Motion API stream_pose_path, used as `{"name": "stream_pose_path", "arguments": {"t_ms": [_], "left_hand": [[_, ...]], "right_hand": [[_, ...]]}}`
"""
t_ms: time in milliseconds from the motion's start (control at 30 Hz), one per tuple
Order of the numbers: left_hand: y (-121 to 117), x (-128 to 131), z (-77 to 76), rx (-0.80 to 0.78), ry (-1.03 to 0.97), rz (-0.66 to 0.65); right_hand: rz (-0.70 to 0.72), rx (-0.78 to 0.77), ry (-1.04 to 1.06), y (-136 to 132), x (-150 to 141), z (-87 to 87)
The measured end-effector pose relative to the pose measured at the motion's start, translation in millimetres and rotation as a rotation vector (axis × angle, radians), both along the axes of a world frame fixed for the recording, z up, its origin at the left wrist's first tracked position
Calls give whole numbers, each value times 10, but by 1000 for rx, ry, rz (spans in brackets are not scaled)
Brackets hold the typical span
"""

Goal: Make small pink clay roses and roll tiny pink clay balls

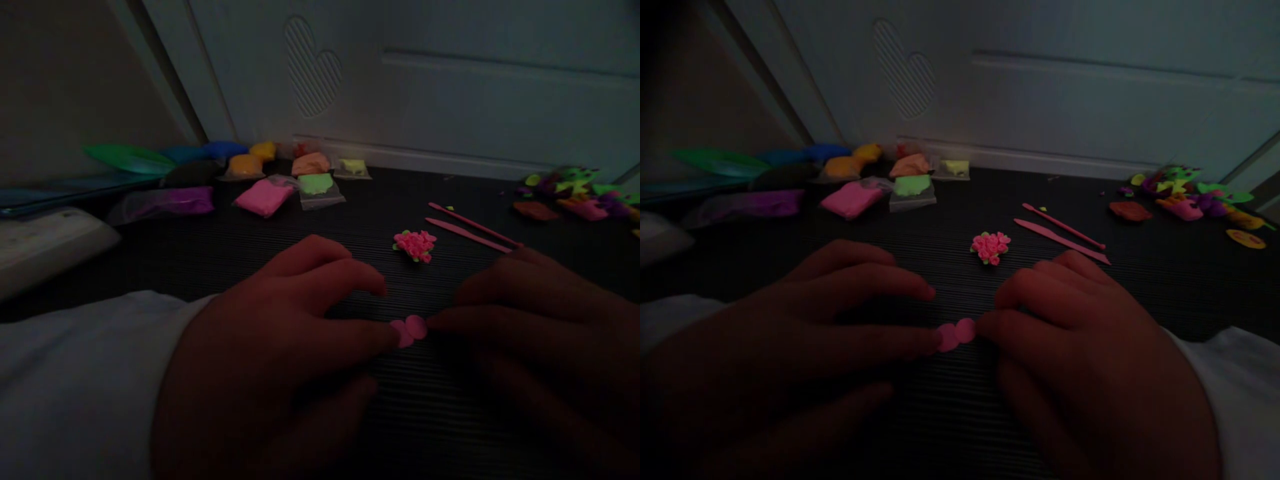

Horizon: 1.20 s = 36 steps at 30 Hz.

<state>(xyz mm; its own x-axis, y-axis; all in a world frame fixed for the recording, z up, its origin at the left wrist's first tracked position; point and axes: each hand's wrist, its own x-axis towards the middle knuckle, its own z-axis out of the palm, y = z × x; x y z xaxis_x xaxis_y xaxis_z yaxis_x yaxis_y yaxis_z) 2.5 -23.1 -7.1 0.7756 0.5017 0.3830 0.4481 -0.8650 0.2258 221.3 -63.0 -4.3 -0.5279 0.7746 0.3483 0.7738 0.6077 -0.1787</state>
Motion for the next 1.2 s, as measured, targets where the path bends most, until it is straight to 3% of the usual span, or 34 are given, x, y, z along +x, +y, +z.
{"name": "stream_pose_path", "arguments": {"t_ms": [400, 667, 833, 1000, 1200], "left_hand": [[52, -30, 15, 81, -18, -28], [50, -42, -3, 115, -19, -18], [48, -40, -9, 118, -21, -30], [62, -55, 4, 143, -17, -33], [85, -74, 26, 161, -24, -81]], "right_hand": [[16, 53, -3, 27, 14, -1], [-58, -34, 6, 15, -32, 77], [14, 77, -2, 39, 18, -1], [-5, 87, 1, 35, 23, 12], [-35, -76, 40, -4, -52, 93]]}}
